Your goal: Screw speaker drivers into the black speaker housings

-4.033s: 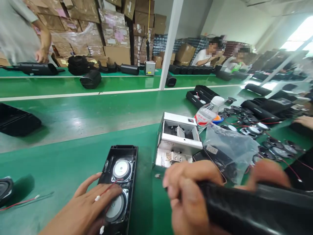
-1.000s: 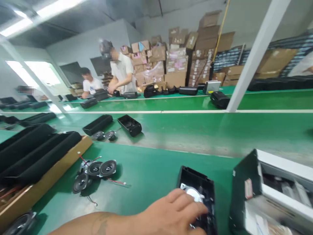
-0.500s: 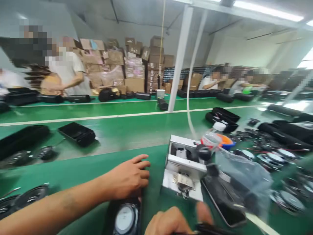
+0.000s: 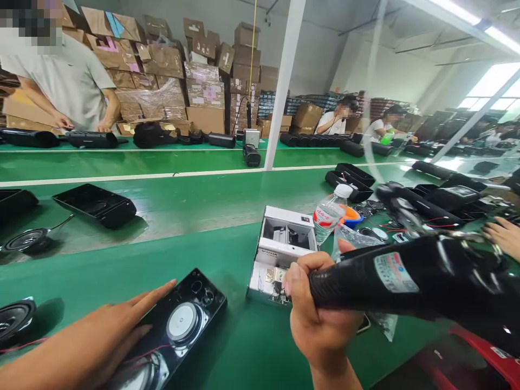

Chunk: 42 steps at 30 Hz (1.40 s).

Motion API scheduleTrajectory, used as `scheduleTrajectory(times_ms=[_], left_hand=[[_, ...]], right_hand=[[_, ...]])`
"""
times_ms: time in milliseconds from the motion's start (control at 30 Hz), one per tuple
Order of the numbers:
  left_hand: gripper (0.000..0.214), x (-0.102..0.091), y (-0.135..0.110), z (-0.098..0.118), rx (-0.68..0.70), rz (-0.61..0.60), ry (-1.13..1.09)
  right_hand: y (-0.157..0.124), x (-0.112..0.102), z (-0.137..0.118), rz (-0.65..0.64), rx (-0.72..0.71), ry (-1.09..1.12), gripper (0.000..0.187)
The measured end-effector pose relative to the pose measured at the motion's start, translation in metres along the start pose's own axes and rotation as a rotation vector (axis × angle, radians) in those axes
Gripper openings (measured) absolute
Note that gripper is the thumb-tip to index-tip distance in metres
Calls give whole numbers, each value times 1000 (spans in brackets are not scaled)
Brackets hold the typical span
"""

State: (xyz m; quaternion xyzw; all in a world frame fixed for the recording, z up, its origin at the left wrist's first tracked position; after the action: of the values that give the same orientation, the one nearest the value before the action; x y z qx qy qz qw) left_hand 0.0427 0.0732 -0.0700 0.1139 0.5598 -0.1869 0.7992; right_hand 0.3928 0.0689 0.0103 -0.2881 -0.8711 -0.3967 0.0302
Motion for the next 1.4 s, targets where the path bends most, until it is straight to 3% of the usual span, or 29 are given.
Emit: scheduleTrajectory(times_ms=[100,167,267,333,433,500,567,667,833,1033,1400], left_hand=[[93,28,-14,19,-13,1,-160],[90,37,-15,33,-22,72,-172],[67,29,-10,51,21,264,-94],[59,16,-6,62,156,346,-80],[51,6,-3,72,382,228,-186],[30,4,-2,72,433,104,-261],[7,4,0,68,396,48,-294],[13,7,5,63,316,76,-312],[32,20,10,58,275,128,-323],[19,27,10,53,258,240,-386],[20,25,7,51,233,227,-392]], right_hand=[[-7,2,2,-21,108,-19,60],[-17,4,1,-60,223,-35,51],[-33,8,-7,-69,359,10,52],[-38,11,-16,-37,390,66,63],[-39,19,-27,-35,365,134,73],[-40,30,-30,-62,357,171,72],[-42,42,-29,-60,359,197,69],[-47,61,-26,-35,345,187,67],[-57,81,-19,-119,242,169,72],[-77,76,2,-175,276,120,71],[-83,78,9,-140,296,106,73]])
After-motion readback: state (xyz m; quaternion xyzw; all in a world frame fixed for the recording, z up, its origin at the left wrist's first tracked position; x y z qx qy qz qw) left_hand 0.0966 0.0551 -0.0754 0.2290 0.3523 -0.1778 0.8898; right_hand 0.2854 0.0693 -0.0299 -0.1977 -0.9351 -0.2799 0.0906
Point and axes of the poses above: each hand's wrist, its own y-axis towards the middle knuckle, its own x-axis out of the palm, z = x × y, the point moved 6 cm from there along y, towards the middle knuckle, and after that the axes turned 6 degrees about z, right-handed, at the moved point
